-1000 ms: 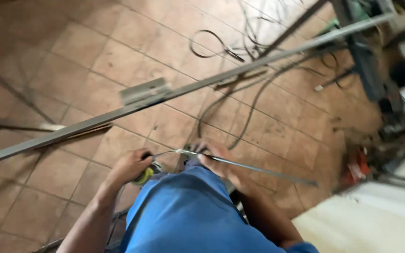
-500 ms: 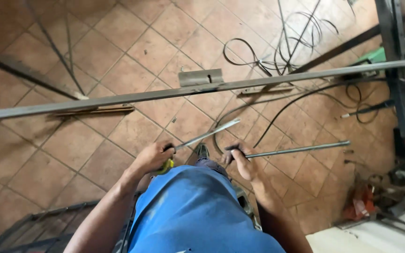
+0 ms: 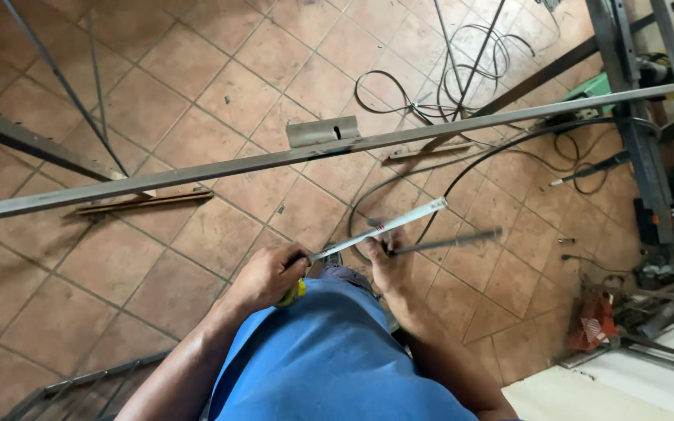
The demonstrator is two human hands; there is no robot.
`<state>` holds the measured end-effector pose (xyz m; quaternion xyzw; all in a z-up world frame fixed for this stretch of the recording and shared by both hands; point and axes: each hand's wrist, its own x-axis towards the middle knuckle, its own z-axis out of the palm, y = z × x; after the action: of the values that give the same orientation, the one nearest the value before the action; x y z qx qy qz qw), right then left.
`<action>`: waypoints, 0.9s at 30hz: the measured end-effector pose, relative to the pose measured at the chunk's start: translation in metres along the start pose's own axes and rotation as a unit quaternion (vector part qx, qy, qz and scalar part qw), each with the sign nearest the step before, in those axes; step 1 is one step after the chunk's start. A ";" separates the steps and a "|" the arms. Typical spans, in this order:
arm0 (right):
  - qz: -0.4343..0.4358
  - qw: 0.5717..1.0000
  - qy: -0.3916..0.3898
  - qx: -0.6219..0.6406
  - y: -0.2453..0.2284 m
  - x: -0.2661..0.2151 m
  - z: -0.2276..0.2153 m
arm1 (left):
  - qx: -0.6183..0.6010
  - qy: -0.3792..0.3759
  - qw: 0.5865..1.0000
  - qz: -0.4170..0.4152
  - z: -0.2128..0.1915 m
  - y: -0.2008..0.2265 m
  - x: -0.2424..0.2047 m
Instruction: Measuring and marking metal bars for fabrication using a tape measure and a scribe
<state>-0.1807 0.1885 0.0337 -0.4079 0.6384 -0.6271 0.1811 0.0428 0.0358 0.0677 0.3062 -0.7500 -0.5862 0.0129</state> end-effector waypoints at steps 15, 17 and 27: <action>0.136 0.975 0.100 0.143 -0.038 0.020 0.005 | -0.081 -0.068 0.994 -0.024 -0.062 0.014 -0.017; 0.160 0.971 0.146 0.097 -0.037 0.027 -0.008 | -0.071 -0.068 0.994 -0.038 -0.075 0.017 -0.021; 0.124 0.952 0.215 0.177 -0.032 0.057 -0.093 | -0.055 -0.060 0.992 -0.097 -0.088 0.014 -0.012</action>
<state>-0.2748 0.2108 0.0933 -0.1421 0.5863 -0.7758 0.1849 0.0795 -0.0335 0.1113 0.3407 -0.6824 -0.6427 -0.0726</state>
